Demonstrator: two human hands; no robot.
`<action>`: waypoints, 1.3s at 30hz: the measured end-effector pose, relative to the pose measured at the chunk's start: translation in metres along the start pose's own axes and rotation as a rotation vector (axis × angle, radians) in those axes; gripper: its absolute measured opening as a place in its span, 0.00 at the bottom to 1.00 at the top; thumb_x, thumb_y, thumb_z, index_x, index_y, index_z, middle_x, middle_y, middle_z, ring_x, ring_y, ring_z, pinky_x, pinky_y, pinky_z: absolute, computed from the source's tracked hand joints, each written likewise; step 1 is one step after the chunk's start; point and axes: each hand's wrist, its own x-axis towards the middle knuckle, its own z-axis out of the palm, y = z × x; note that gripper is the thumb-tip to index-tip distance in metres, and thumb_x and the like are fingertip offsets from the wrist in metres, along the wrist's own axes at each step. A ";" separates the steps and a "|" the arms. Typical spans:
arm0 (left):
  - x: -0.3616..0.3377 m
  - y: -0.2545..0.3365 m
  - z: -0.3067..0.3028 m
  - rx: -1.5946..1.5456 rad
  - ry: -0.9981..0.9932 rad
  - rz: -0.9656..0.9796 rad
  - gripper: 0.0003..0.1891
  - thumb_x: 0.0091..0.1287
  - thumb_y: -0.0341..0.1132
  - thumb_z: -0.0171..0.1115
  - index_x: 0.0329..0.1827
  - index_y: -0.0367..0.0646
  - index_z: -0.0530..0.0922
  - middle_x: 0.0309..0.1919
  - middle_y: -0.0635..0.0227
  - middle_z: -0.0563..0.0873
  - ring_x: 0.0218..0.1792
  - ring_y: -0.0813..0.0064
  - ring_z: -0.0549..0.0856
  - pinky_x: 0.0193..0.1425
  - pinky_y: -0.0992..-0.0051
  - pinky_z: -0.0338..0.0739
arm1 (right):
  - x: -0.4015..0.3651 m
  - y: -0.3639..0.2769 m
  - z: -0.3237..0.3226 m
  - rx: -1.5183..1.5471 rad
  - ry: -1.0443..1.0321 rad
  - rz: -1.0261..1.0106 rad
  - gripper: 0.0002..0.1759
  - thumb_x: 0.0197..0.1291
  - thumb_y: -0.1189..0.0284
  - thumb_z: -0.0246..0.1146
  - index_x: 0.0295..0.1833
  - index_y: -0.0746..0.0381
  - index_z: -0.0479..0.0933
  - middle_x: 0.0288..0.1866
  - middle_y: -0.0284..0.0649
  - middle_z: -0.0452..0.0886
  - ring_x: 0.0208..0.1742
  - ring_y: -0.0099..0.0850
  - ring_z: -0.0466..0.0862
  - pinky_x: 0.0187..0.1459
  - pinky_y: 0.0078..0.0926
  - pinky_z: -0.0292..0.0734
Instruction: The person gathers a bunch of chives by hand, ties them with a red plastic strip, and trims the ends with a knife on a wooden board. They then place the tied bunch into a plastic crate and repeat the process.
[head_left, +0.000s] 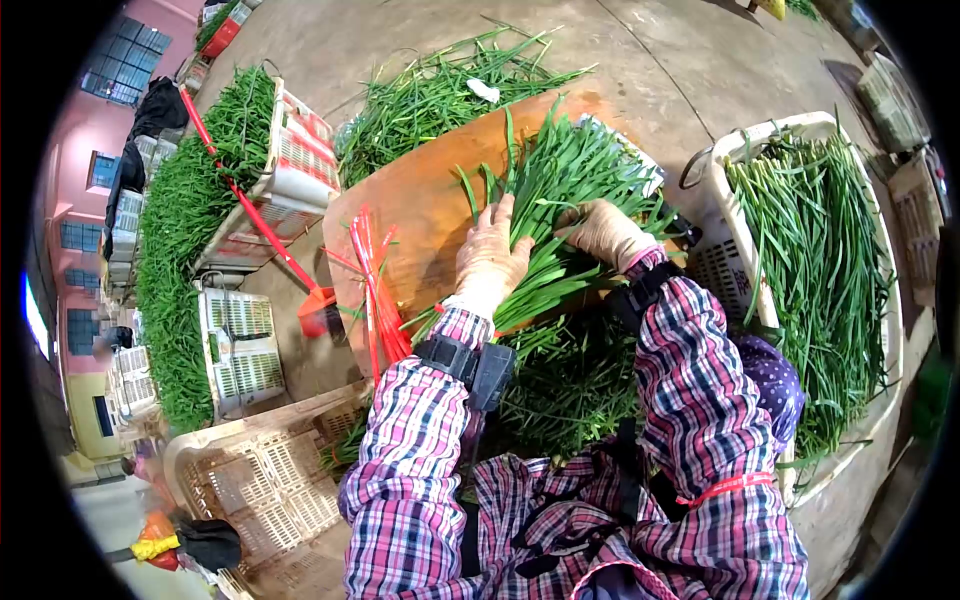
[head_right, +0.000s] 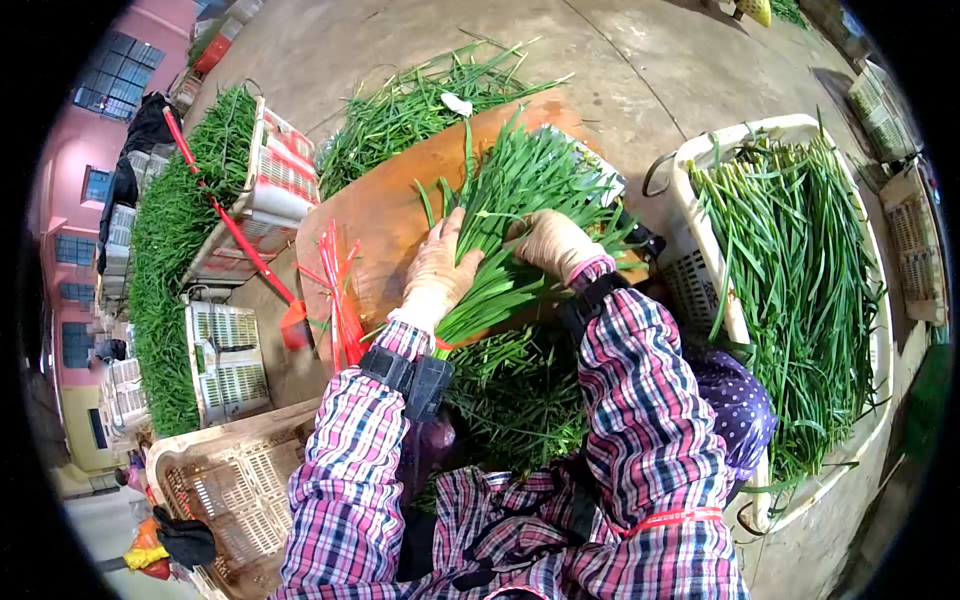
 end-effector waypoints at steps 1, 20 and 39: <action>0.000 0.001 -0.001 0.010 -0.027 -0.021 0.37 0.62 0.44 0.60 0.73 0.52 0.55 0.69 0.56 0.64 0.65 0.49 0.68 0.68 0.59 0.65 | 0.003 0.004 0.003 0.035 -0.008 0.021 0.13 0.53 0.66 0.68 0.41 0.62 0.82 0.28 0.37 0.82 0.31 0.27 0.79 0.35 0.27 0.75; -0.006 0.006 -0.012 0.098 -0.151 -0.058 0.42 0.61 0.48 0.61 0.76 0.54 0.48 0.74 0.58 0.55 0.67 0.49 0.67 0.67 0.60 0.66 | -0.005 0.009 0.022 0.548 0.045 0.070 0.07 0.49 0.72 0.71 0.33 0.63 0.82 0.20 0.29 0.77 0.15 0.19 0.67 0.17 0.20 0.61; -0.020 -0.085 -0.078 -0.522 0.205 0.100 0.34 0.62 0.51 0.63 0.67 0.41 0.67 0.66 0.53 0.70 0.69 0.57 0.66 0.71 0.66 0.60 | -0.003 -0.253 -0.030 -0.224 0.387 -0.606 0.25 0.57 0.68 0.65 0.59 0.64 0.70 0.51 0.49 0.81 0.46 0.33 0.82 0.44 0.24 0.76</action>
